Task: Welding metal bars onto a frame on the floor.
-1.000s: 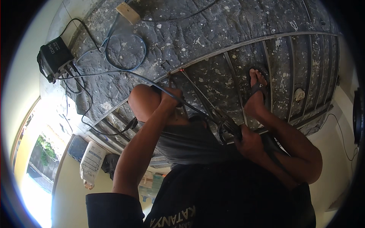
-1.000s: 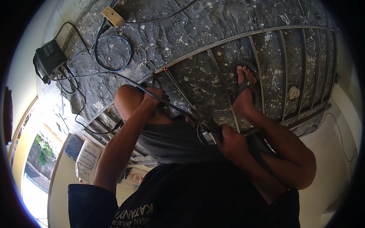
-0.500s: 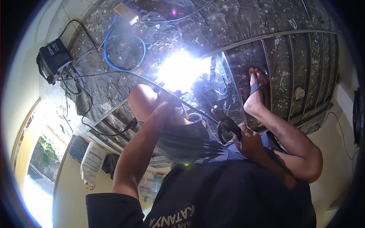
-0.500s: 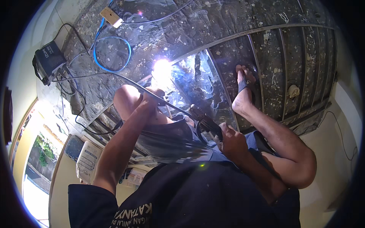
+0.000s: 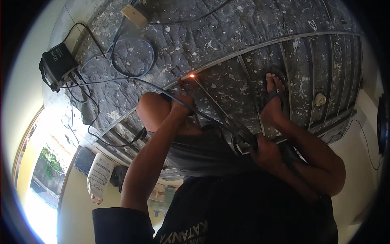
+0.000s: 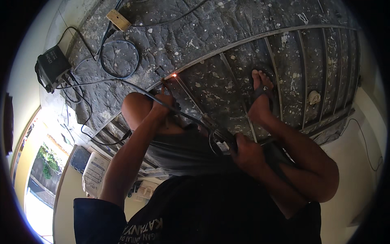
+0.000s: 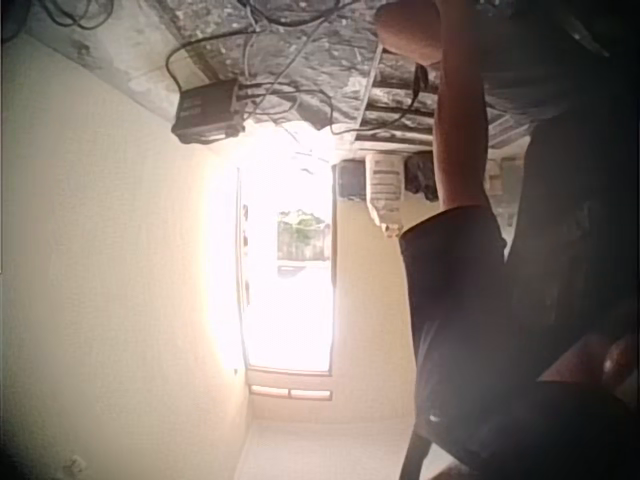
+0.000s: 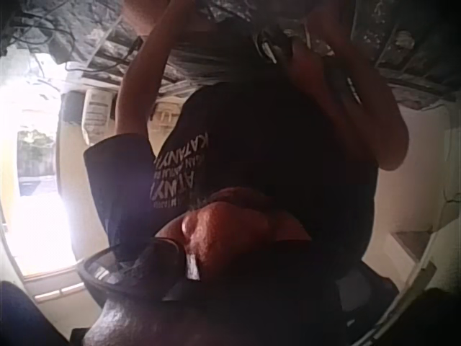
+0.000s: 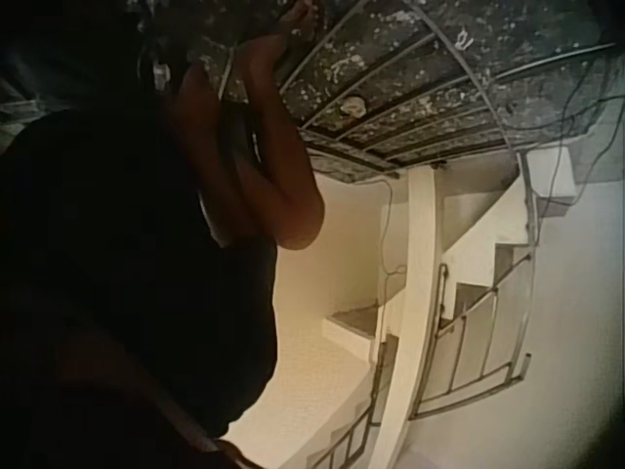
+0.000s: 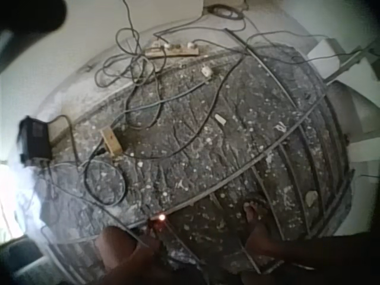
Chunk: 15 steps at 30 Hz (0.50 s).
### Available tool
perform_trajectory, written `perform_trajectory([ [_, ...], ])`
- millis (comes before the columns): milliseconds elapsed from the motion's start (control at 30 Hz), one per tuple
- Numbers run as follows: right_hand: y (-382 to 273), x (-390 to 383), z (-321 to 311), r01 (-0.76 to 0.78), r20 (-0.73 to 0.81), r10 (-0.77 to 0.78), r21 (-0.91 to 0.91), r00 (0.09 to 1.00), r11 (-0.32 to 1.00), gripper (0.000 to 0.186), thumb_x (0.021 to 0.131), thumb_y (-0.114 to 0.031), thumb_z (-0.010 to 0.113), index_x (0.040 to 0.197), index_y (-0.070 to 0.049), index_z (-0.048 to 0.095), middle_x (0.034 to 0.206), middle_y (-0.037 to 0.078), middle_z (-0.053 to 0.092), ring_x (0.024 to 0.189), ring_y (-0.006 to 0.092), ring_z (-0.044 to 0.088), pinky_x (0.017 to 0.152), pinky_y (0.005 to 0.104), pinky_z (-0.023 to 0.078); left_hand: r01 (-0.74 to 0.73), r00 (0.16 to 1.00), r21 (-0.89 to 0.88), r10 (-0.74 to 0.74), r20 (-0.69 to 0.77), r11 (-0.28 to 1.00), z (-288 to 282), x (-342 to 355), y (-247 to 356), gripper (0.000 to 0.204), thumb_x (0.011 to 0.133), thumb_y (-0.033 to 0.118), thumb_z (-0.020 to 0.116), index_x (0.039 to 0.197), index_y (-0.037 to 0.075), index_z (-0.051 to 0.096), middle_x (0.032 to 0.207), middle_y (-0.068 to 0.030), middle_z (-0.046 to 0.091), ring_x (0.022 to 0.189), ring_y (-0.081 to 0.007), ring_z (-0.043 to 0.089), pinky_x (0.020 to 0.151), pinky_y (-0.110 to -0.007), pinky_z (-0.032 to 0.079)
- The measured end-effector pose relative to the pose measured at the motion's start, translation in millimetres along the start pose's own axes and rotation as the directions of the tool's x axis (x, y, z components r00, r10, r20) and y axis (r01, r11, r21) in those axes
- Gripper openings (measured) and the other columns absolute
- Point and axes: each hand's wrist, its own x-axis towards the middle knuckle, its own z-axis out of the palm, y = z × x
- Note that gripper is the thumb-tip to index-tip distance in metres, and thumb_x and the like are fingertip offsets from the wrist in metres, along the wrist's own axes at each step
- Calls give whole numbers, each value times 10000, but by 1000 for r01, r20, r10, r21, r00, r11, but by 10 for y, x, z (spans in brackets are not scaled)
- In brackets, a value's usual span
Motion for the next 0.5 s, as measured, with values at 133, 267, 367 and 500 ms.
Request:
perform_trajectory([
  [133, -12, 5, -7, 12, -6, -12, 7, 1000, 1000, 402, 765, -157, 691, 1068, 15, 490, 770, 198, 627, 671, 373, 637, 582, 442, 517, 16, 999, -38, -15, 38, 999, -80, -16, 17, 241, 770, 312, 620, 784, 90, 714, 792, -155, 689, 759, -315, 686, 638, -433, 536],
  [267, -28, 6, -18, 30, -10, -30, 7, 999, 1000, 402, 761, -150, 695, 1065, 14, 489, 785, 203, 627, 695, 373, 639, 588, 442, 518, 47, 994, -27, -44, 99, 999, -68, -3, 28, 279, 720, 393, 684, 844, 148, 734, 841, -73, 711, 826, -249, 693, 682, -392, 534],
  [367, -26, 24, -26, -30, 49, 29, 17, 998, 999, 384, 761, -143, 693, 1051, 8, 493, 806, 210, 626, 718, 376, 640, 599, 444, 520, -25, 999, -27, 26, 29, 999, 186, 66, -58, 230, 707, 353, 690, 791, 141, 722, 783, -55, 701, 768, -228, 692, 635, -369, 526],
  [500, -29, 26, -9, 37, -37, -35, 43, 999, 998, 363, 769, -148, 686, 1042, -14, 489, 831, 206, 627, 719, 376, 639, 592, 446, 519, 56, 995, -527, -93, -45, 848, 848, 330, -251, 202, 688, 330, 711, 713, 129, 700, 709, -52, 677, 679, -191, 678, 561, -340, 507],
])
